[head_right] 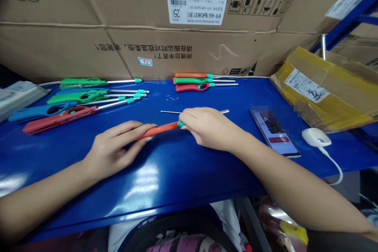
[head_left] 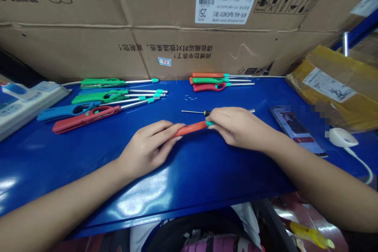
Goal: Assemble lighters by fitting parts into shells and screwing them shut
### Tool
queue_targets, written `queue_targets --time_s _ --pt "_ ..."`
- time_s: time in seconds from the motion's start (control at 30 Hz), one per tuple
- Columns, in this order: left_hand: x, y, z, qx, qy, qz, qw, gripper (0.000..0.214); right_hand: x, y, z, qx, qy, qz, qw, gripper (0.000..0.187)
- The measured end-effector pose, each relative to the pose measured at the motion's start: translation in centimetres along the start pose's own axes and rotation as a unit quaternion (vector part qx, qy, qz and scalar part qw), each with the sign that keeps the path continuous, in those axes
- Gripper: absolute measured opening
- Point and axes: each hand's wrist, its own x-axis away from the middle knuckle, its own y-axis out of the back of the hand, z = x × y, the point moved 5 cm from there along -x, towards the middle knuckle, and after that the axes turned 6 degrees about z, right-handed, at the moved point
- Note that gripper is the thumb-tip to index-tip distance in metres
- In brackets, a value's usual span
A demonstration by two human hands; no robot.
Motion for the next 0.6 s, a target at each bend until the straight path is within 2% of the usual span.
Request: queue_targets --time_s 0.33,0.5,0.6 --pt "-0.1 -0.1 0.2 0.037 0.005 -0.001 0.999 0.028 0.0 0.1 0.3 0.01 0.016 -0.014 1.0 0.017" --pt "-0.8 0.6 1.5 0.073 0.07 0.033 0.994 0.025 -0.1 0.5 0.2 -0.018 -0.056 -0.005 0.998 0.011" --pt "-1.2 1.2 2.3 0.091 0.1 0.06 0.989 0.028 0.0 0.7 -0.3 -0.066 -0.081 -0.022 0.994 0.008"
